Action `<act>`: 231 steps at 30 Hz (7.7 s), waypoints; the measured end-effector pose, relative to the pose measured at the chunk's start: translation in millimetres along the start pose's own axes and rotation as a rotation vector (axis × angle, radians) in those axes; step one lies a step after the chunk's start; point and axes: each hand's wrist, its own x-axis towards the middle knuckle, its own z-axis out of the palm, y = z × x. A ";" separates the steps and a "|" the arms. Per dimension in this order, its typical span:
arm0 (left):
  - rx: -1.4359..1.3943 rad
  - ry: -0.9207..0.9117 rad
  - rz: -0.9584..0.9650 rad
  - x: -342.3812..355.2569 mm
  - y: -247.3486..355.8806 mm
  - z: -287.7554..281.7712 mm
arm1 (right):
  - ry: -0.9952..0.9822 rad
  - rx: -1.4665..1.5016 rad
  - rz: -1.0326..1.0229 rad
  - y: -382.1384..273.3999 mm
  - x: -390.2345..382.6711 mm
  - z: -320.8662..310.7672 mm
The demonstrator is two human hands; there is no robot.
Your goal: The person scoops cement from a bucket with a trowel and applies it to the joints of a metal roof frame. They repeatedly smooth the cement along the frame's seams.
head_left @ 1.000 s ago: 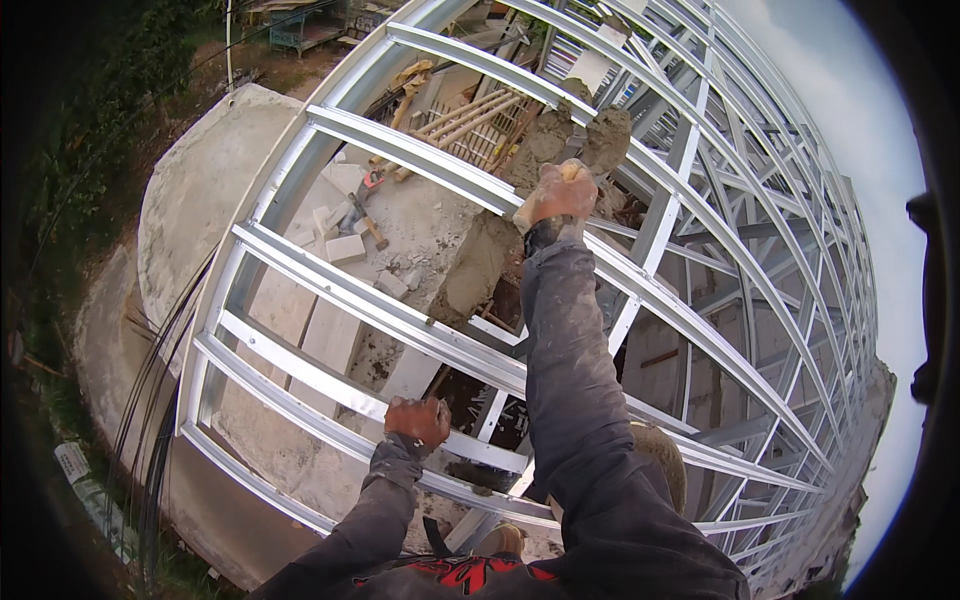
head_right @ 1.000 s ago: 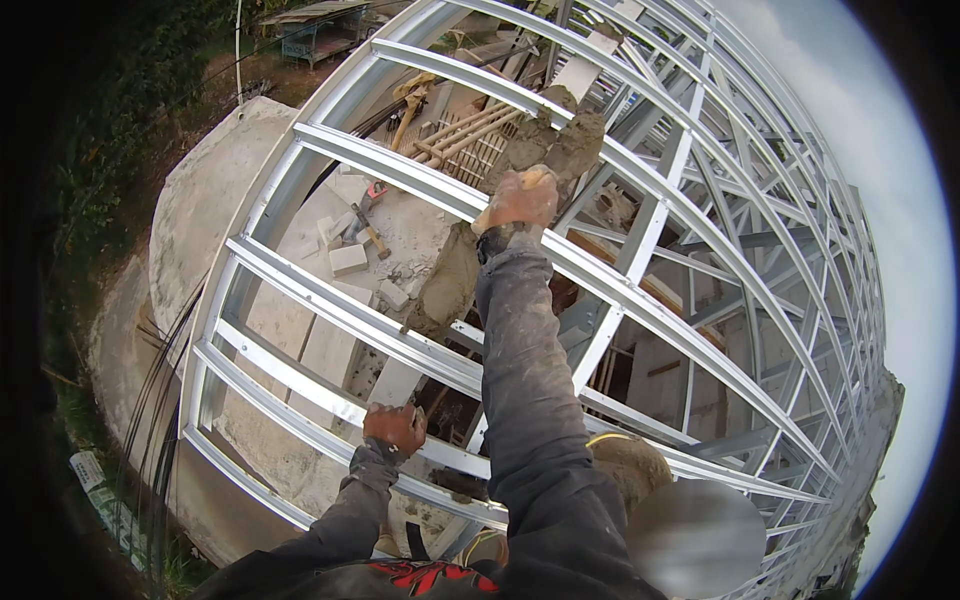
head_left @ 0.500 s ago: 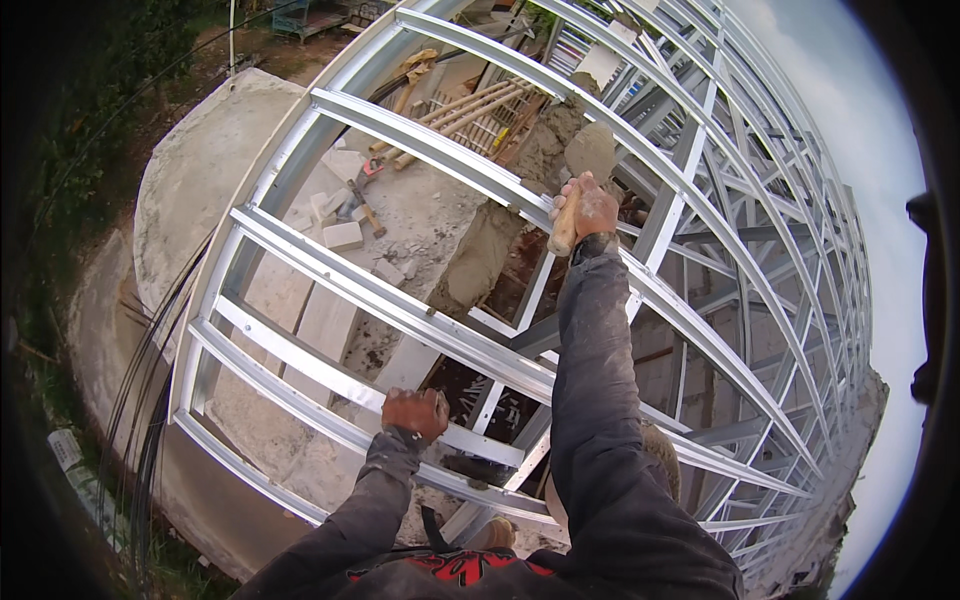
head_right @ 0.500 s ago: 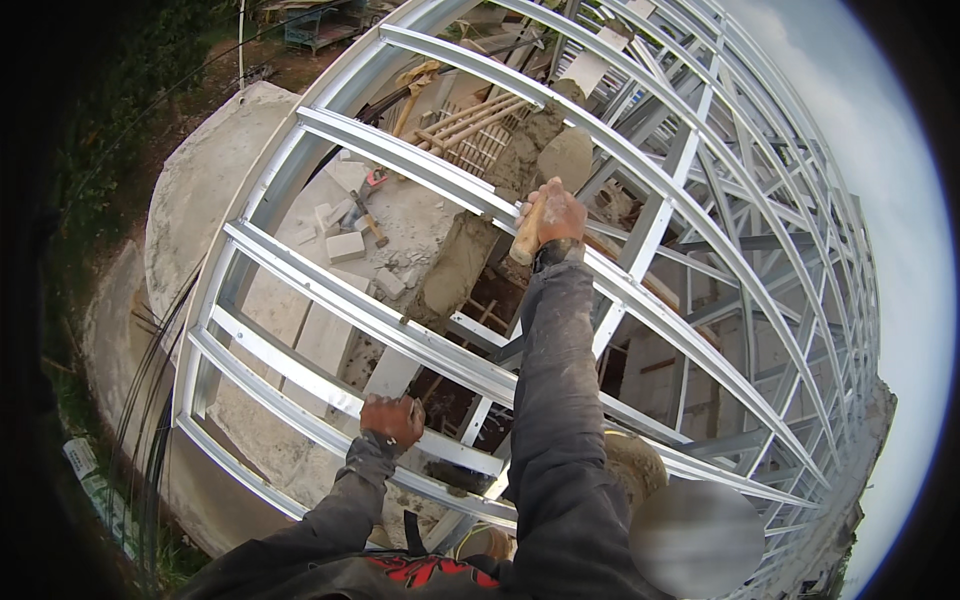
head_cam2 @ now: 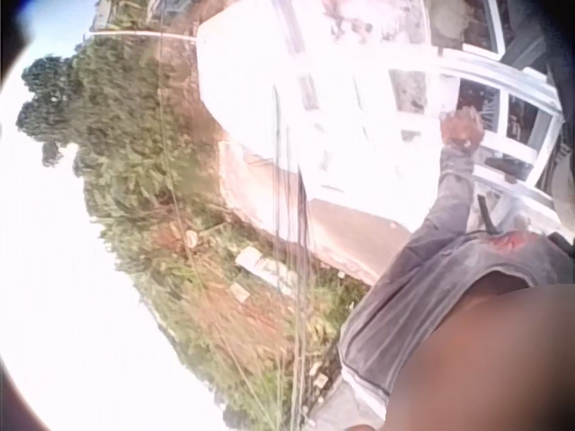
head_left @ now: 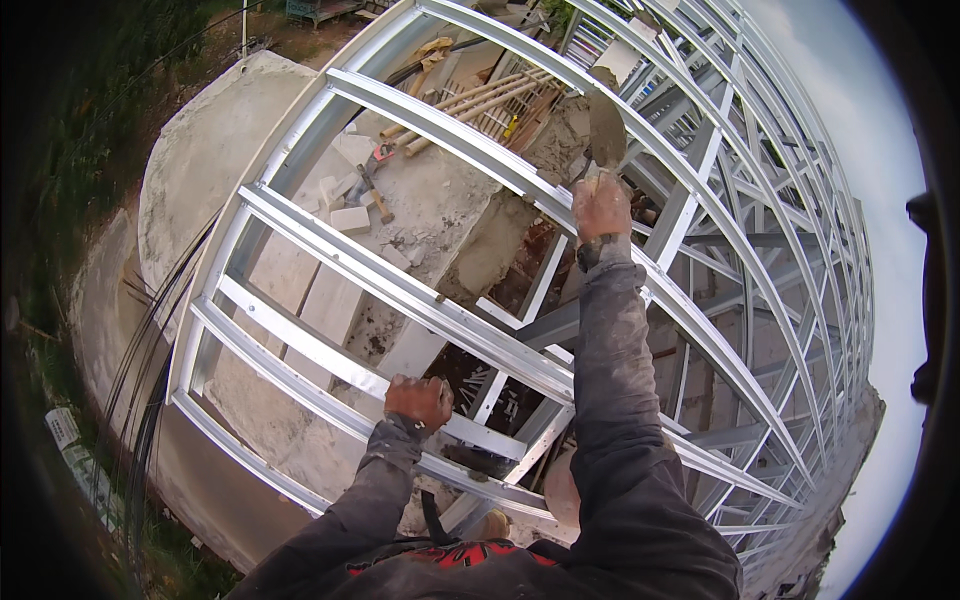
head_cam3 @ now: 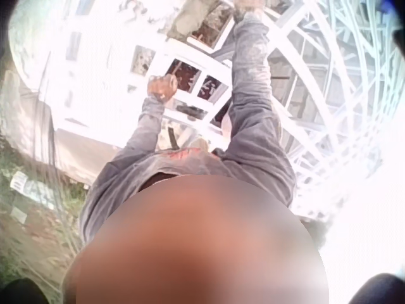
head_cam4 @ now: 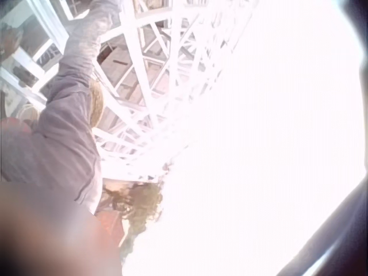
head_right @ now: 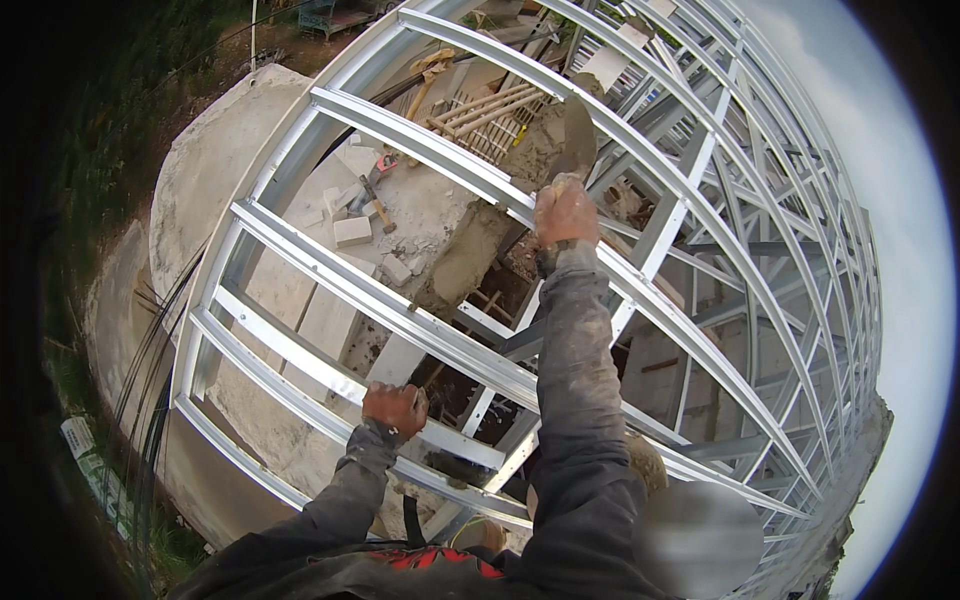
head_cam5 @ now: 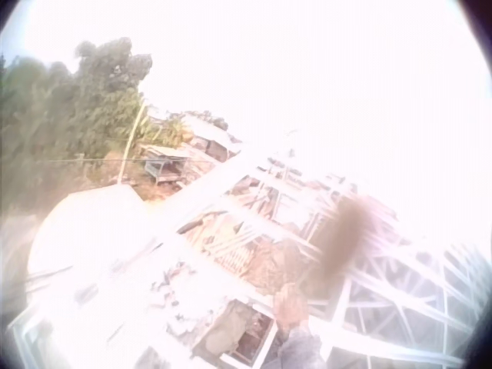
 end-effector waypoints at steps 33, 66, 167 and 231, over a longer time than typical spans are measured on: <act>-0.026 0.129 0.053 0.3 -0.8 0.5 | -0.658 1.984 0.381 99.9 70.1 -6.2; 0.084 0.041 0.036 -1.9 2.1 -1.2 | -0.510 1.386 0.269 44.1 -9.3 -14.6; -1.248 0.025 0.011 -133.0 287.0 5.5 | -1.468 -0.511 0.302 276.2 -307.7 -145.8; -1.226 -0.041 0.064 -160.1 275.4 1.0 | -0.901 -1.133 -0.470 187.7 -281.4 -238.2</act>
